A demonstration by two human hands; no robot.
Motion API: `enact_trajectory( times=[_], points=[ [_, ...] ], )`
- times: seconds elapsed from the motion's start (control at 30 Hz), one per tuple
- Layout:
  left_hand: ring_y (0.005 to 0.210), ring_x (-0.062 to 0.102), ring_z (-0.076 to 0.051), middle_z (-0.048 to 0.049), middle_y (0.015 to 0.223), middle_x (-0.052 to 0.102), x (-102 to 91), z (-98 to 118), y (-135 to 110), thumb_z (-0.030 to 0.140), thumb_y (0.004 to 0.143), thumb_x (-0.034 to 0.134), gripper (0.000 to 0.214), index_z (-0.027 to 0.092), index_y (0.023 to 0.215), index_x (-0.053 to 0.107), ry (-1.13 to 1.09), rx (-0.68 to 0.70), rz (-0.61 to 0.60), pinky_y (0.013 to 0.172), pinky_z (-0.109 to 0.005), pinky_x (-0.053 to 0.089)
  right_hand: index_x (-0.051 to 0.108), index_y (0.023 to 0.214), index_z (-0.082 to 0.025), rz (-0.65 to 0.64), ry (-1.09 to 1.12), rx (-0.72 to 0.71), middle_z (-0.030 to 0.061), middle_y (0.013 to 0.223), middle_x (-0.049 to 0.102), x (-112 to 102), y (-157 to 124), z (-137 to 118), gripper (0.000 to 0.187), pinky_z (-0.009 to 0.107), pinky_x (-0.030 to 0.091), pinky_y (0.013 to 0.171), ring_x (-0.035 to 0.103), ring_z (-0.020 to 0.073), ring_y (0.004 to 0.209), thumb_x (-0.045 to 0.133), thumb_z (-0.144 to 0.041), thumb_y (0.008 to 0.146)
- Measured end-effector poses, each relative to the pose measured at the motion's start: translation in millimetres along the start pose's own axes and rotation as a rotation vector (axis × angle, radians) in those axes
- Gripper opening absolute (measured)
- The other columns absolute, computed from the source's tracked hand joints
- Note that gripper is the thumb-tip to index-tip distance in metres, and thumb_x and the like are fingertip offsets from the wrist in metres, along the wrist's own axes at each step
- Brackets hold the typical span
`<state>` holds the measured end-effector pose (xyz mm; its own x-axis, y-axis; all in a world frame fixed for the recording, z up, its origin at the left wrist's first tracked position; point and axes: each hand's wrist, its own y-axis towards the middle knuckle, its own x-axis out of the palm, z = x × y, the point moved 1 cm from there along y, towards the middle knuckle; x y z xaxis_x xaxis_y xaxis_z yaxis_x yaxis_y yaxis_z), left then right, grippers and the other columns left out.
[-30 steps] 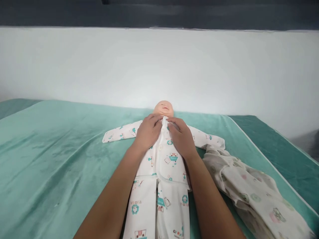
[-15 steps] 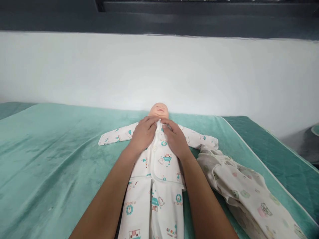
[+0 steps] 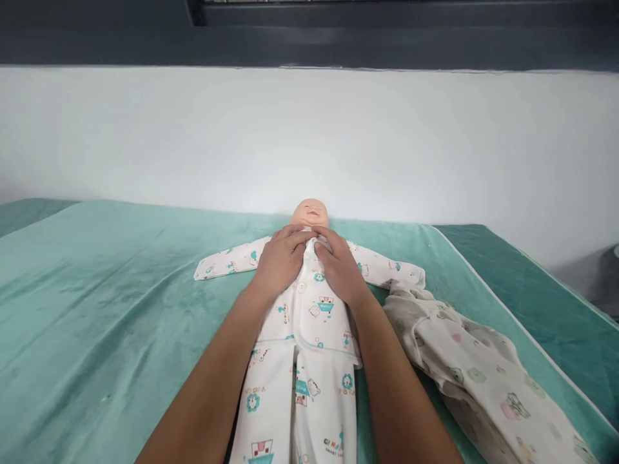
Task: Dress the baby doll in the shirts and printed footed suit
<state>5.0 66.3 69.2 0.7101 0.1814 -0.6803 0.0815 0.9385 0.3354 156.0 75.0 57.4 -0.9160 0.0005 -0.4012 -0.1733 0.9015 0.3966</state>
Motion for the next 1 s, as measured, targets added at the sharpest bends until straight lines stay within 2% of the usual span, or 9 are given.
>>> enact_trajectory(
  times=[0.1, 0.23, 0.47, 0.7, 1.0],
  points=[
    [0.134, 0.05, -0.025, 0.0019, 0.144, 0.058, 0.3, -0.9, -0.9, 0.025, 0.095, 0.038, 0.042, 0.035, 0.12, 0.071, -0.024, 0.002, 0.009, 0.117, -0.045, 0.036, 0.057, 0.136, -0.029, -0.053, -0.005, -0.075, 0.0018, 0.143, 0.057, -2.6, 0.8, 1.5, 0.044, 0.042, 0.03, 0.118, 0.044, 0.0216, 0.137, 0.045, -0.029, 0.094],
    [0.136, 0.048, -0.026, 0.0013, 0.145, 0.057, 0.1, 0.9, -4.1, 0.024, 0.096, 0.039, 0.041, 0.035, 0.118, 0.071, 0.002, 0.02, 0.011, 0.116, -0.046, 0.037, 0.059, 0.135, -0.029, -0.083, -0.047, -0.111, 0.0017, 0.141, 0.059, -5.2, 1.9, 1.6, 0.042, 0.042, 0.031, 0.116, 0.045, 0.0213, 0.135, 0.044, -0.028, 0.095],
    [0.126, 0.056, -0.021, -0.0015, 0.131, 0.066, -1.8, 7.1, -5.9, 0.024, 0.097, 0.038, 0.038, 0.027, 0.12, 0.069, -0.089, 0.015, 0.1, 0.113, -0.041, 0.041, 0.064, 0.119, -0.027, -0.01, -0.093, -0.099, 0.0041, 0.129, 0.063, -4.9, 1.7, -1.6, 0.031, 0.043, 0.035, 0.111, 0.05, 0.023, 0.126, 0.048, -0.027, 0.093],
    [0.123, 0.058, -0.02, -0.0019, 0.126, 0.067, -5.0, 8.3, -19.9, 0.025, 0.093, 0.049, 0.025, 0.026, 0.105, 0.071, -0.251, -0.02, 0.174, 0.111, -0.039, 0.042, 0.065, 0.109, -0.026, 0.119, -0.008, -0.064, 0.0038, 0.118, 0.065, -2.9, -2.4, -3.0, 0.023, 0.043, 0.038, 0.106, 0.053, 0.0236, 0.117, 0.053, -0.027, 0.089],
    [0.137, 0.048, -0.022, -0.0013, 0.143, 0.058, -19.2, 4.4, -39.5, 0.031, 0.09, 0.058, 0.014, 0.025, 0.093, 0.07, -0.448, -0.04, 0.032, 0.114, -0.041, 0.038, 0.066, 0.105, -0.029, 0.106, 0.1, -0.067, 0.0013, 0.129, 0.065, 0.5, -41.7, -17.4, 0.018, 0.044, 0.036, 0.114, 0.053, 0.0222, 0.128, 0.057, -0.027, 0.09]
  ],
)
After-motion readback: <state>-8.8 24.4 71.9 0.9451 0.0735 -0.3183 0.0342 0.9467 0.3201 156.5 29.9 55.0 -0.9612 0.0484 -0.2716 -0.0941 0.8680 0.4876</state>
